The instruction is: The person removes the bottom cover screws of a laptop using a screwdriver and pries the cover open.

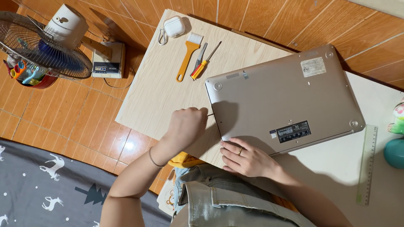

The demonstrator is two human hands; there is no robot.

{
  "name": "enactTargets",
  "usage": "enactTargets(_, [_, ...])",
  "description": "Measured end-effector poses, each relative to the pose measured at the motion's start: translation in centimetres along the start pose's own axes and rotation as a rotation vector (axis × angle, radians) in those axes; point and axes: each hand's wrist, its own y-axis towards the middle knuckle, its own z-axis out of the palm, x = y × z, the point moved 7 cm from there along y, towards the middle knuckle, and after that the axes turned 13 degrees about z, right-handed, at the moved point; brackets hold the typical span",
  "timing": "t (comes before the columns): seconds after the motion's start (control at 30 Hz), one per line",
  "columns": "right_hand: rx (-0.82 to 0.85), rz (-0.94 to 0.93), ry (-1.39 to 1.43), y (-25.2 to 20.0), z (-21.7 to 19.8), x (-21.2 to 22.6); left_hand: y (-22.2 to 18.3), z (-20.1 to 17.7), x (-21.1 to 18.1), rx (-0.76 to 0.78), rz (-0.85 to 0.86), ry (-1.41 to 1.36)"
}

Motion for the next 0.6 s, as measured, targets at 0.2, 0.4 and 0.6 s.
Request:
enactTargets(0.2, [0.026, -0.004, -0.006, -0.7, 1.1, 0.1, -1.9, 0.2, 5.6, -0.006, -0.072, -0.317])
enactTargets(0.4, [-0.035, 0.027, 0.016, -1.1, -1.7, 1.6, 0.8, -4.5, 6.8, -0.164, -0.221, -0.454])
enactTargets(0.6, [-0.394, 0.943, 0.363, -13.3, -1.2, -0.2, 12.2, -0.1, 4.1, -0.302, 0.068, -0.344])
